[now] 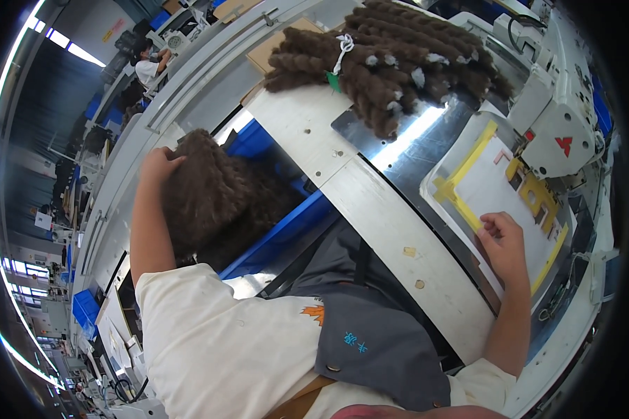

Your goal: Using an industrial sewing machine to assemble processed fur fabric pieces.

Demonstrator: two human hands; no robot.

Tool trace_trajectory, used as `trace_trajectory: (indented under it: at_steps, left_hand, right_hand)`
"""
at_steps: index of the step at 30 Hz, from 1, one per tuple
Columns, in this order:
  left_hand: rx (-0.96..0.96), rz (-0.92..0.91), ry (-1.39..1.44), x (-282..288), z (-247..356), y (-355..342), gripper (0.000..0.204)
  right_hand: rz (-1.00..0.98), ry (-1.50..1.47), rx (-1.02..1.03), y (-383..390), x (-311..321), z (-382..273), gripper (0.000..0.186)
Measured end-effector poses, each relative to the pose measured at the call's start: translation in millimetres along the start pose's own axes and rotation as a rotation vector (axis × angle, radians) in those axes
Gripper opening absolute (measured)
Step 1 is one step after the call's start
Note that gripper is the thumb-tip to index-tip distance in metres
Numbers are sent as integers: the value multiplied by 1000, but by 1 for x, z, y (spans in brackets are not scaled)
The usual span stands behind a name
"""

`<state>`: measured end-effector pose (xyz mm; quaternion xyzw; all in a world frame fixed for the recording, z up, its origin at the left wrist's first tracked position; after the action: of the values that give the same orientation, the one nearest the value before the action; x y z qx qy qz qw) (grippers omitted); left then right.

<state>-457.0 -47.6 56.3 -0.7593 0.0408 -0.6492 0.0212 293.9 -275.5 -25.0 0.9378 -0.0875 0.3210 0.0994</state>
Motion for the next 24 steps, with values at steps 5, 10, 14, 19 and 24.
trace_trajectory:
  at_steps: [5,10,14,19,24]
  left_hand:
    - [26,-8,-32,-9,4,-8,47]
    - [83,-109,109,-36,-33,-33,48]
    - [28,-100,205,-71,-109,-40,41]
    - [-23,-67,116,-70,-100,-57,26]
    - [51,227,-305,65,48,-25,47]
  right_hand:
    - [17,11,4,3,7,6,21]
    - [12,24,-4,6,8,8,25]
    - [-31,51,79,-2,1,14,26]
    - [-98,122,-1,0,2,7,26]
    - [-89,129,-7,1,5,14,28]
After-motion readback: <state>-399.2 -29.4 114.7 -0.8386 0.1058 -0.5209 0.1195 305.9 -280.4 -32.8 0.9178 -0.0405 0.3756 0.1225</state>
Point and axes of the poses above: each hand's wrist, its own y-axis away from the middle knuckle, its own x-axis out of the back of the hand, z = x × y, the point moved 3 cm from there along -y, towards the middle knuckle, and after that the axes turned 10 degrees about -x, right-handed, at the moved point
